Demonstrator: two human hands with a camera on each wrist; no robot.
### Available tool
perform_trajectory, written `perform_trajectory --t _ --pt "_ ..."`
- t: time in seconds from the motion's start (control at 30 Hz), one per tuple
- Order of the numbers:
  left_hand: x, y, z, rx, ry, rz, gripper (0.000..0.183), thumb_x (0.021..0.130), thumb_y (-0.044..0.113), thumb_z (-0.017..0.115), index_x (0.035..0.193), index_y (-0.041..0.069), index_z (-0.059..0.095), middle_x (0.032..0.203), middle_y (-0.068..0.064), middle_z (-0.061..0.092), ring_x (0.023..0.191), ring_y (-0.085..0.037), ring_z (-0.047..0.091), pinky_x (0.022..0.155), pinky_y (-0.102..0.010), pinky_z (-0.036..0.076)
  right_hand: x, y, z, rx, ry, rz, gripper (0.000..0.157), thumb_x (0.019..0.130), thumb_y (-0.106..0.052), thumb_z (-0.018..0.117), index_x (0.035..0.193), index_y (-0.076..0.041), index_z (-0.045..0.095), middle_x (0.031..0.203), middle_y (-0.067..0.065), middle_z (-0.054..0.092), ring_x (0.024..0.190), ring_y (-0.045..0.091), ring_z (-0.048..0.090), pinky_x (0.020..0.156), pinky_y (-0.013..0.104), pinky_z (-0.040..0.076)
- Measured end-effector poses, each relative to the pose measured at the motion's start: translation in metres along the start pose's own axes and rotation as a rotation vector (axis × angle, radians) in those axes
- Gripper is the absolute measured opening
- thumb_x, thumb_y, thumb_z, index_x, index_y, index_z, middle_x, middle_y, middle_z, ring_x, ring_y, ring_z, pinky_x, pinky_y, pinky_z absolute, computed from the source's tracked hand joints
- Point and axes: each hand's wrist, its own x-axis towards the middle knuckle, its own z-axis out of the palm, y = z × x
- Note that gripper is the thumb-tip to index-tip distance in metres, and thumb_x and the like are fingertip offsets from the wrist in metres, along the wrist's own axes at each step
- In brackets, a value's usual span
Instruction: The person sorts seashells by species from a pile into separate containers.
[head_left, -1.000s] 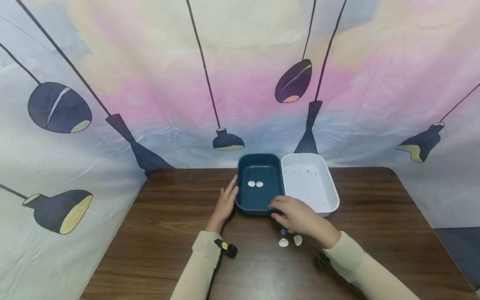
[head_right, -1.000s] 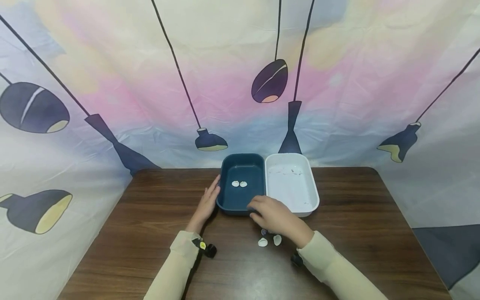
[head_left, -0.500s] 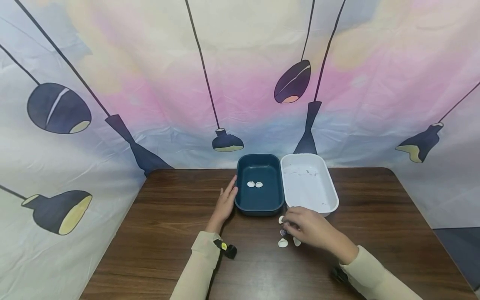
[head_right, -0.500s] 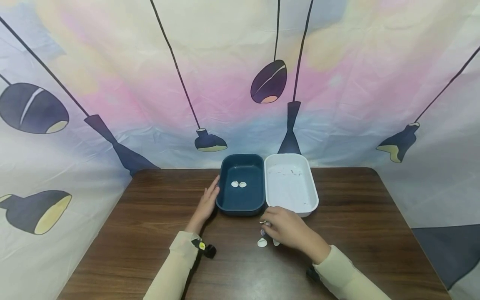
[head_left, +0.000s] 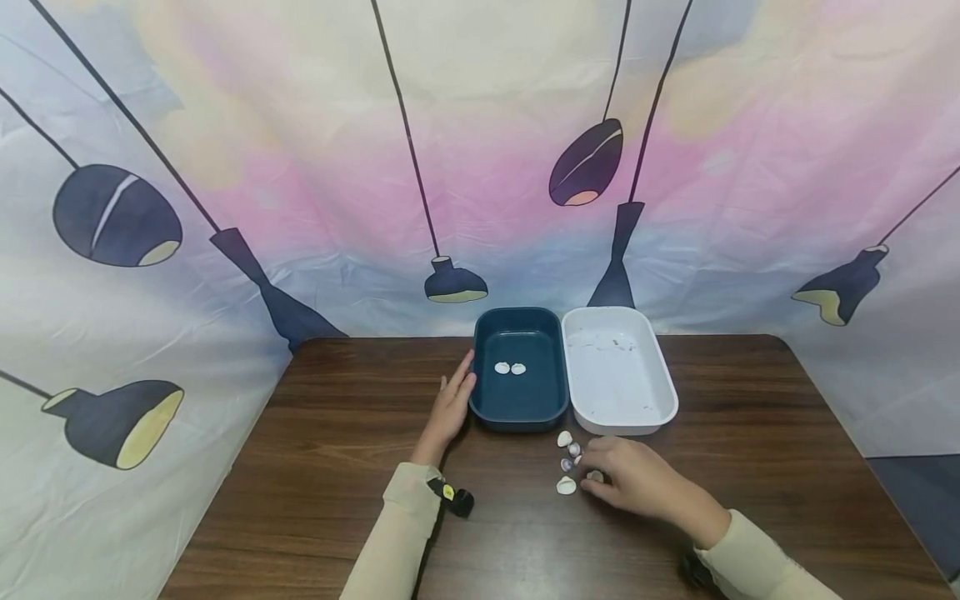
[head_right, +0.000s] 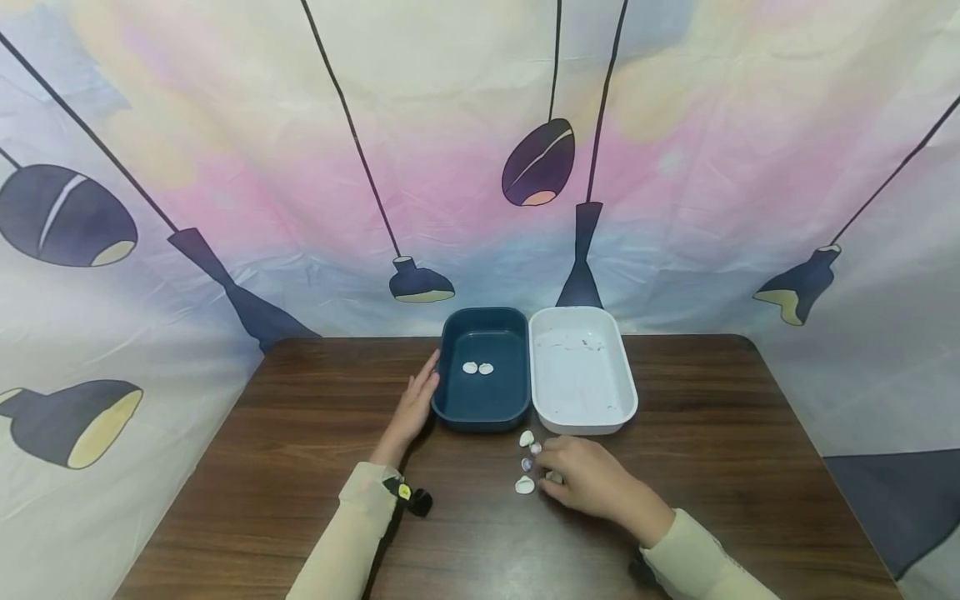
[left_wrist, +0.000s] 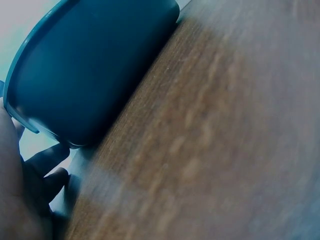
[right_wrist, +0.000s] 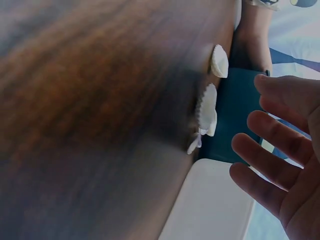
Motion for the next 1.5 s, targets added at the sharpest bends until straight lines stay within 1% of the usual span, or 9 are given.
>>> perform_trajectory --t 0.1,0.3,0.4,0.6,0.8,1.07,1.2,1.33,1.5 --pt "0.000 0.000 0.000 0.001 0.000 -0.004 0.058 0.115 0.047 0.035 0.169 0.026 0.030 0.171 -0.002 0.033 0.158 -0.031 0.029 0.130 -0.052 -0.005 -0.002 0.000 0.001 -0.008 -0.030 0.012 0.014 0.084 -0.014 0.088 0.093 -0.018 0.077 0.084 -0.011 0.063 0.073 -0.003 0.051 0.062 0.024 0.049" --pt "0.000 -0.001 0.001 0.001 -0.001 -0.001 0.058 0.115 0.047 0.035 0.169 0.026 0.030 0.170 -0.004 0.033 0.157 -0.032 0.029 0.130 -0.052 -0.006 -0.005 0.001 0.003 -0.026 -0.063 -0.003 0.015 0.084 -0.014 0.088 0.096 -0.019 0.080 0.090 -0.010 0.071 0.081 0.001 0.061 0.069 0.027 0.056" --pt "0.000 -0.001 0.001 0.004 0.002 0.000 0.058 0.115 0.047 0.035 0.169 0.026 0.030 0.170 -0.004 0.033 0.157 -0.032 0.030 0.130 -0.052 -0.006 -0.006 0.001 0.004 -0.032 -0.083 -0.002 0.014 0.084 -0.014 0.088 0.095 -0.019 0.081 0.089 -0.011 0.072 0.083 0.004 0.063 0.070 0.028 0.056" --pt "0.000 -0.001 0.001 0.001 0.003 0.002 0.057 0.115 0.047 0.035 0.169 0.026 0.030 0.170 -0.004 0.033 0.157 -0.032 0.030 0.130 -0.052 -0.005 -0.005 -0.002 0.009 -0.048 -0.133 0.017 0.012 0.084 -0.013 0.087 0.086 -0.021 0.078 0.083 -0.012 0.066 0.079 0.004 0.060 0.067 0.028 0.055" --pt "-0.001 0.000 0.001 -0.006 0.004 -0.002 0.057 0.115 0.045 0.035 0.169 0.025 0.031 0.170 -0.004 0.034 0.158 -0.033 0.029 0.130 -0.054 -0.006 -0.004 -0.003 0.011 -0.042 -0.161 0.028 0.012 0.084 -0.011 0.086 0.087 -0.019 0.078 0.082 -0.011 0.067 0.079 0.004 0.061 0.069 0.029 0.056" --pt "0.000 0.000 0.001 -0.005 0.007 0.005 0.058 0.115 0.047 0.035 0.169 0.026 0.031 0.170 -0.004 0.034 0.157 -0.032 0.030 0.130 -0.052 -0.006 -0.001 -0.002 0.012 -0.002 -0.167 0.025 0.022 0.082 -0.004 0.084 0.081 -0.020 0.069 0.076 -0.014 0.057 0.072 0.000 0.050 0.062 0.027 0.051" --pt "0.000 -0.001 0.001 -0.004 0.007 0.003 0.057 0.115 0.045 0.035 0.169 0.026 0.031 0.170 -0.003 0.034 0.157 -0.032 0.030 0.130 -0.052 -0.006 0.001 -0.004 0.012 0.007 -0.162 0.031 0.025 0.081 -0.001 0.083 0.078 -0.020 0.067 0.074 -0.014 0.055 0.070 0.000 0.049 0.061 0.026 0.049" --pt "0.000 -0.001 0.001 -0.002 0.003 -0.004 0.057 0.115 0.045 0.035 0.169 0.026 0.031 0.170 -0.003 0.034 0.158 -0.032 0.029 0.130 -0.052 -0.006 0.002 -0.005 0.011 0.020 -0.171 0.034 0.025 0.081 0.000 0.082 0.078 -0.020 0.067 0.074 -0.014 0.056 0.069 -0.001 0.048 0.060 0.025 0.049" --pt "-0.001 0.001 0.000 0.001 0.004 -0.010 0.057 0.115 0.046 0.035 0.168 0.026 0.031 0.170 -0.003 0.034 0.158 -0.034 0.029 0.130 -0.053 -0.005 0.006 -0.006 0.006 0.031 -0.194 0.012 0.019 0.082 0.001 0.080 0.083 -0.017 0.075 0.076 -0.013 0.062 0.070 -0.001 0.052 0.061 0.025 0.051"
